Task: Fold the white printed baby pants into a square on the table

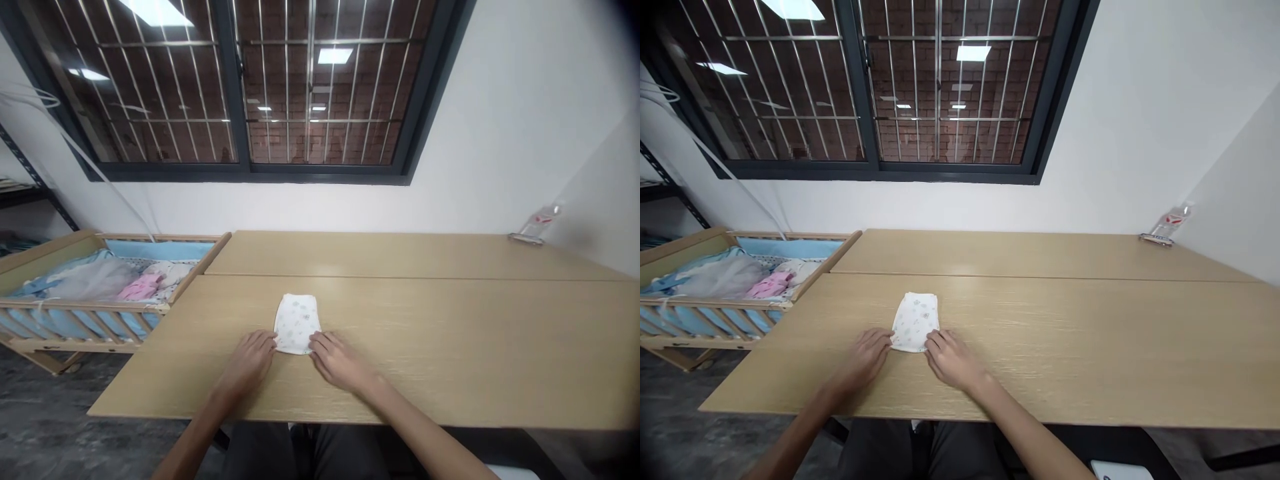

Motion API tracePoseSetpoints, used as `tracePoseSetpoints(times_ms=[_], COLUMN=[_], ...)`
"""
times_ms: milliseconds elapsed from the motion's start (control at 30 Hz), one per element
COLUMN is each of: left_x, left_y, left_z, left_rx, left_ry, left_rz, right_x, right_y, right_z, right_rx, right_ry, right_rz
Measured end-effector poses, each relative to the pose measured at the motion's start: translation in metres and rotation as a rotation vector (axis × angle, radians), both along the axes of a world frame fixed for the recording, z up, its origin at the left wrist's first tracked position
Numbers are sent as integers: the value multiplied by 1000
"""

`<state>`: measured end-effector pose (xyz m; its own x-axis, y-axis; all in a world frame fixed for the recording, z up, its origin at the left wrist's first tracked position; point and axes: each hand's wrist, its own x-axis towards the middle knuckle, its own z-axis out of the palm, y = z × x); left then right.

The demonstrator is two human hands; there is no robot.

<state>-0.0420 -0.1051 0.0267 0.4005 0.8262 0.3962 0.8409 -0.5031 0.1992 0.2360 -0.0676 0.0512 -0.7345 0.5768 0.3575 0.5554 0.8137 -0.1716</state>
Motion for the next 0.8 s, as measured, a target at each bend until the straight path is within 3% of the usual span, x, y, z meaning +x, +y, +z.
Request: tracePoseSetpoints(times_ms=[100,200,333,433,600,800], left_x=[7,14,25,35,50,66], left_y=[-1,5,29,58,96,112], left_z=[1,4,10,13,13,7], left_rx=[13,-123,-279,-270,-225,-192], left_ry=[-110,-249,-354,-342,-256,-127], left_rz=[-8,-19,100,209,356,511], right_x=[5,8,4,-6,-25,-36], right_y=[-4,3,28,52,82,94], right_z=[9,21,29,23,10,8], right_rx=[-35,-155,-316,-366,-299,-319], right_ry=[24,44,108,231,353,147], right_rz=[-29,-99,-209,-257,-431,-677])
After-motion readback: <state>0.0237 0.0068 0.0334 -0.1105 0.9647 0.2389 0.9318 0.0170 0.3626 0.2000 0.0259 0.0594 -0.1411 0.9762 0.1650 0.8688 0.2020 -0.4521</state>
